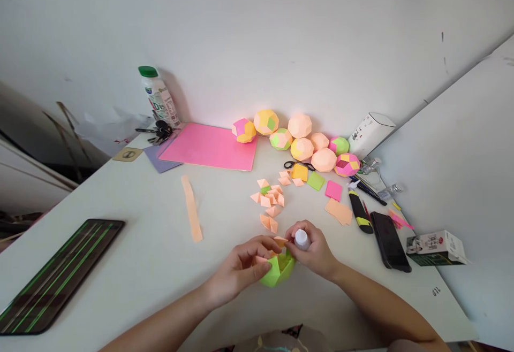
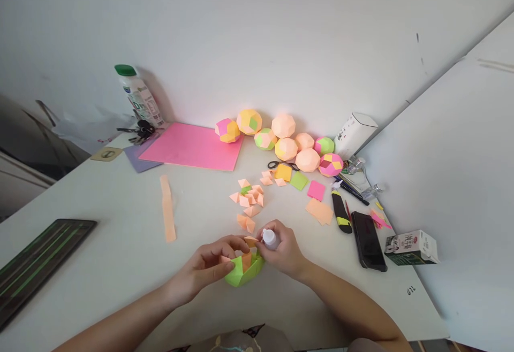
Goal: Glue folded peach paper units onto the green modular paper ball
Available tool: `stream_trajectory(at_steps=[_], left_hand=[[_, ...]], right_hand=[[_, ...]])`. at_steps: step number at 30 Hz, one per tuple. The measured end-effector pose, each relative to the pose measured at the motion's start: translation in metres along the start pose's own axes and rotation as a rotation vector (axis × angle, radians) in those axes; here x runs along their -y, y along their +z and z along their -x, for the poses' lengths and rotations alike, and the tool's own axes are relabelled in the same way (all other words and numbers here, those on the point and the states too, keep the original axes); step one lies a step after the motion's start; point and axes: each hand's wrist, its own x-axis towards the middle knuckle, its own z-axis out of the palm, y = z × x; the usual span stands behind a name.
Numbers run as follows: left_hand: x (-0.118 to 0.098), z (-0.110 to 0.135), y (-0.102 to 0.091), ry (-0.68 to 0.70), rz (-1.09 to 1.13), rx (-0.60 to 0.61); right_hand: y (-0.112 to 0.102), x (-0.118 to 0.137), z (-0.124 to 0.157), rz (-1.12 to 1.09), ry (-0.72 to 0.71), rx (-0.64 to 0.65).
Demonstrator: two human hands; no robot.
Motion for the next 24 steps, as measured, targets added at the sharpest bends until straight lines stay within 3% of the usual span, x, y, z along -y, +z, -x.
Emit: stream_trajectory(at_steps=[7,17,24], left_hand=[[0.0,0.001,0.002,-0.006,0.014,-0.003],[0.0,0.001,-0.006,-0.02,-0.002,-0.007],[-0.008,0.004,-0.007,0.131,-0.076,0.061]], right_hand=[[0.001,0.003,0.004,-0.041,-0.008,0.039],[0.004,0.008,0.007,-0.175,0.137,0.086],[-0.013,0.021,0.005,-0.182,0.203,0.151]])
